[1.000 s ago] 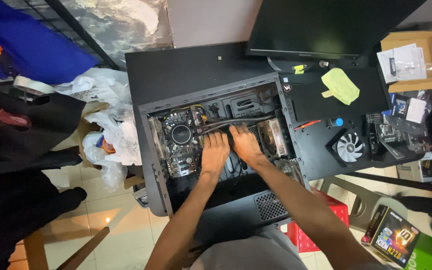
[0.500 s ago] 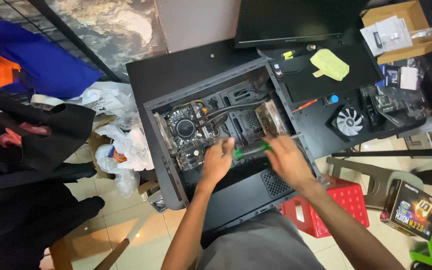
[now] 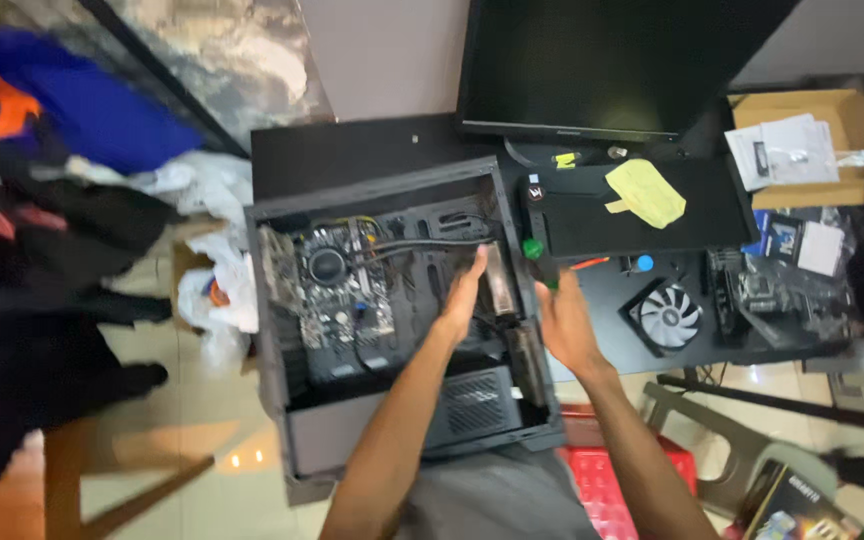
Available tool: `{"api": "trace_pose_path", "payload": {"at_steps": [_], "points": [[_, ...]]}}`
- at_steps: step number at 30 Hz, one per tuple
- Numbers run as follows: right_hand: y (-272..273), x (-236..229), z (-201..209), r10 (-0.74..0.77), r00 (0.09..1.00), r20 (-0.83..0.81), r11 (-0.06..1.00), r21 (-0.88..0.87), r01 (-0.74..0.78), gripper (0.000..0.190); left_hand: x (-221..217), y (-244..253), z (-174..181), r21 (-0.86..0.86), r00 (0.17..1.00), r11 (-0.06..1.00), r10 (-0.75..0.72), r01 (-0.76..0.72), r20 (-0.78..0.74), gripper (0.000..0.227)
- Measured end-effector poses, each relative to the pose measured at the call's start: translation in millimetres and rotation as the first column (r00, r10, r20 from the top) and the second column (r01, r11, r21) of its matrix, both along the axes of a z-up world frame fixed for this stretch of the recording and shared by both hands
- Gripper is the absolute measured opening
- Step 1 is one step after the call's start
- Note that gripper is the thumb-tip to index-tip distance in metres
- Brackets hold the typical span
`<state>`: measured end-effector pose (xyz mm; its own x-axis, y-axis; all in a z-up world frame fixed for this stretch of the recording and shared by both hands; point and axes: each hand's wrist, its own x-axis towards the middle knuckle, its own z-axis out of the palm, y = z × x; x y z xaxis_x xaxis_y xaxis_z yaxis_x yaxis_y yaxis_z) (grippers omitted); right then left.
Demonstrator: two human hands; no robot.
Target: The person uses a screwdriver to work on the internal components of a desktop computer case. They then pick up a computer fan and install it into the front of the case, securing it in place with their hands.
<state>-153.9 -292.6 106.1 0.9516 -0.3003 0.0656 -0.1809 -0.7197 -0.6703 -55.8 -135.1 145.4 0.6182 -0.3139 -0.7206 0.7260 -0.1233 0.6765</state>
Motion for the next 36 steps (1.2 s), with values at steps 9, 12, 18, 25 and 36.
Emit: {"api": "trace_pose_path", "payload": {"at_steps": [9,12,18,25,36], "points": [[-25,50,3,0.221,0.973,-0.074,0.933,0.307,-0.188,0.043,-7,-25,-137,0.254,0.987,0.954,0.161,-0.158,0.011,0.115],[-24,54,23,0.226,0.964,-0.142,0.957,0.218,-0.192,0.063,-1,-32,-122,0.302,0.988,0.941,0.151,-0.155,0.037,0.101],[-36,55,-27,0.158,0.960,-0.233,0.970,0.216,-0.108,0.071,-4,-27,-102,0.406,0.998,0.912,-0.058,0.063,-0.024,0.124],[-31,56,-13,0.150,0.949,-0.277,0.967,0.242,-0.082,0.061,-4,-23,-77,0.351,0.991,0.927,-0.126,0.132,-0.039,0.132],[-68,29,-39,0.069,0.993,-0.098,0.973,0.226,-0.045,0.047,-15,-18,-25,0.425,0.925,0.885,-0.306,0.189,0.227,0.086]]}}
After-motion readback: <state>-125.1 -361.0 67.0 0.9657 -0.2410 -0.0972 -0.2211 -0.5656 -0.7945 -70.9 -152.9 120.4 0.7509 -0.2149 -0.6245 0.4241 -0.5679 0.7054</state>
